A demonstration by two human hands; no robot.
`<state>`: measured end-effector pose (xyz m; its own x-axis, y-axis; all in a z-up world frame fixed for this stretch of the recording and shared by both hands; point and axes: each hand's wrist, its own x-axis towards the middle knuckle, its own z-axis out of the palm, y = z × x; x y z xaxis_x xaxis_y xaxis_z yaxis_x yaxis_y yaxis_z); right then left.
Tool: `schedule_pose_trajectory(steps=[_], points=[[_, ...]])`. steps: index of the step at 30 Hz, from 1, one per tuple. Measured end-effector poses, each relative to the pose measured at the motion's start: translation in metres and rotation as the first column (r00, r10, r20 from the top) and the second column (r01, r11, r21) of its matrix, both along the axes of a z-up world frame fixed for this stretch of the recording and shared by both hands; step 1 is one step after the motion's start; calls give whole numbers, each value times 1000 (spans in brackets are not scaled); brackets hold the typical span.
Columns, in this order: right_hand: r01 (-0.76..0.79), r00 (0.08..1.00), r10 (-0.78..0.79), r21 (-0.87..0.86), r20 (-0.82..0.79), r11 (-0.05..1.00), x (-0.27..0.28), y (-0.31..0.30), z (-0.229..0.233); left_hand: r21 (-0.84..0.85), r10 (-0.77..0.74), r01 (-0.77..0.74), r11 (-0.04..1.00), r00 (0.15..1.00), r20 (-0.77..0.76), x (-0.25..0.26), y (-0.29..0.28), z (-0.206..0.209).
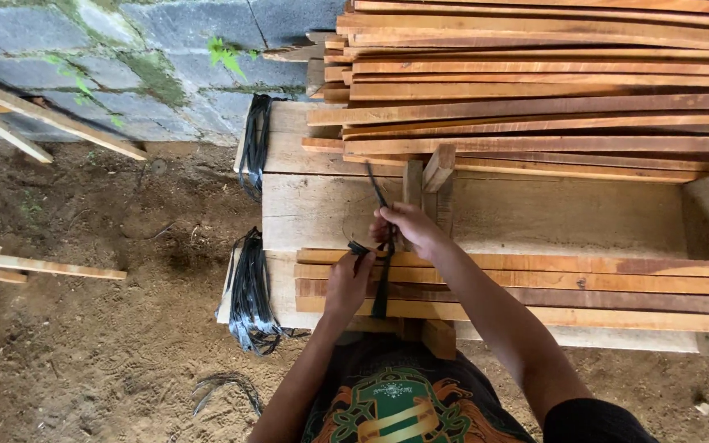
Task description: Bundling together long wooden slats using plastic ties in a workshop area.
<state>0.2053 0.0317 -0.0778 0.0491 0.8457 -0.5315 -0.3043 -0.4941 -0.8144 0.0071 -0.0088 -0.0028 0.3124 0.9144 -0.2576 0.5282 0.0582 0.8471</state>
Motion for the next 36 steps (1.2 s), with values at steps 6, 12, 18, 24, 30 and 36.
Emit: schedule_pose_trajectory(steps=[6,12,18,24,30,36], points=[[205,945,-228,-118,-235,972,4,33,-42,252,-90,54,966,987,134,10,6,-13],[176,944,-218,-183,-246,967,-4,67,-103,321,-145,76,944,970,197,11,-1,-17],[455,890,-441,-139,118,880,-35,55,-54,290,-227,181,940,965,132,-7,-31,-4],[383,713,-389,141,584,913,-36,71,-152,201,-252,212,956,947,199,-9,-39,13],[203,664,-237,134,709,970,-47,66,-123,363,-338,234,902,906,256,-9,-37,10],[40,627,-6,-24,779,999,-48,74,-177,374,-325,217,901,911,255,-6,-32,10]])
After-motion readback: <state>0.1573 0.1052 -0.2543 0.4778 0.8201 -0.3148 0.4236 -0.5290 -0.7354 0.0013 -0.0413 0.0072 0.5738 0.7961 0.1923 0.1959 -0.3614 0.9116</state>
